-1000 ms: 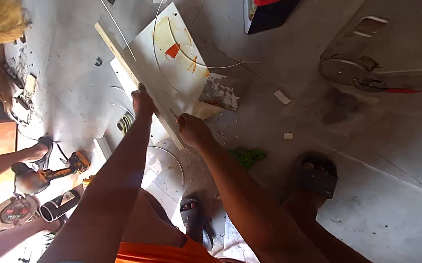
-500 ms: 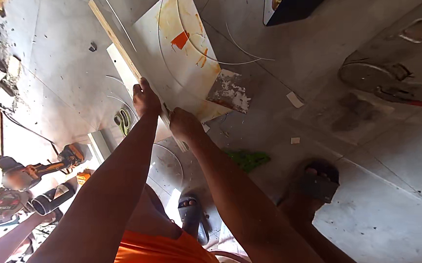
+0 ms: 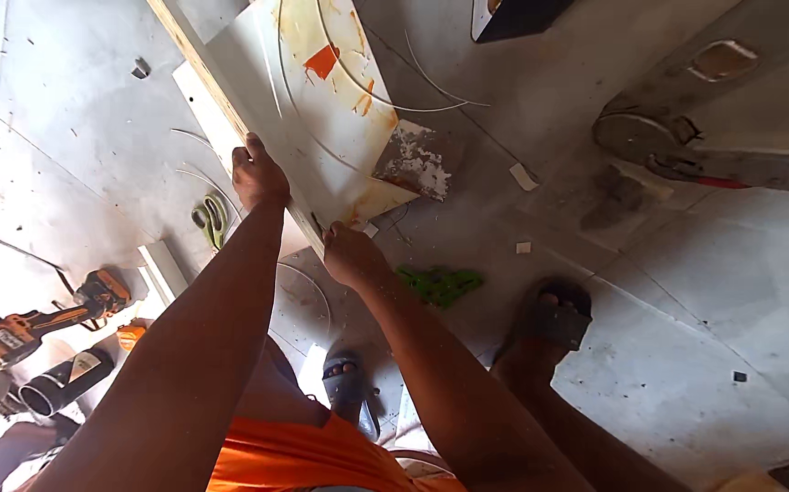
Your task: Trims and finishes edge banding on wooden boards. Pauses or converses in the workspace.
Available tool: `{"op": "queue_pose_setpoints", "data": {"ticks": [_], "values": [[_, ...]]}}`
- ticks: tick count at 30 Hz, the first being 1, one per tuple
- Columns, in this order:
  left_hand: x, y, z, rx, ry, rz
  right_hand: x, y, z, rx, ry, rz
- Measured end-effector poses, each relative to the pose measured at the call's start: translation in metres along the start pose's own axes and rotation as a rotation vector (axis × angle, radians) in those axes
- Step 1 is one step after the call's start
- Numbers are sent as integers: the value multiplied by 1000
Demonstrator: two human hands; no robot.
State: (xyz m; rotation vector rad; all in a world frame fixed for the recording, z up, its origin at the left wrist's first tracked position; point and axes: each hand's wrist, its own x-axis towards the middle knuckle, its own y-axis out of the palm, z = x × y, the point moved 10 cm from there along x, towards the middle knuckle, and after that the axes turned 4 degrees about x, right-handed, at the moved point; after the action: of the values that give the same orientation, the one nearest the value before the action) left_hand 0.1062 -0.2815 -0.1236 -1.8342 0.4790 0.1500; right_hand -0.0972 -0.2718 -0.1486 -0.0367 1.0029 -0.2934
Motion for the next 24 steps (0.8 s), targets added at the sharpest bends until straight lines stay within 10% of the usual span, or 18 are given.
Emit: {"op": "queue_pose_setpoints", "data": {"ticks": [10,24], "values": [[35,0,-14,99,37,61,-55,-6,-68,113,5,-53],[7,8,-7,45,-4,-18,34,-36,38,94,-255,-49]]}}
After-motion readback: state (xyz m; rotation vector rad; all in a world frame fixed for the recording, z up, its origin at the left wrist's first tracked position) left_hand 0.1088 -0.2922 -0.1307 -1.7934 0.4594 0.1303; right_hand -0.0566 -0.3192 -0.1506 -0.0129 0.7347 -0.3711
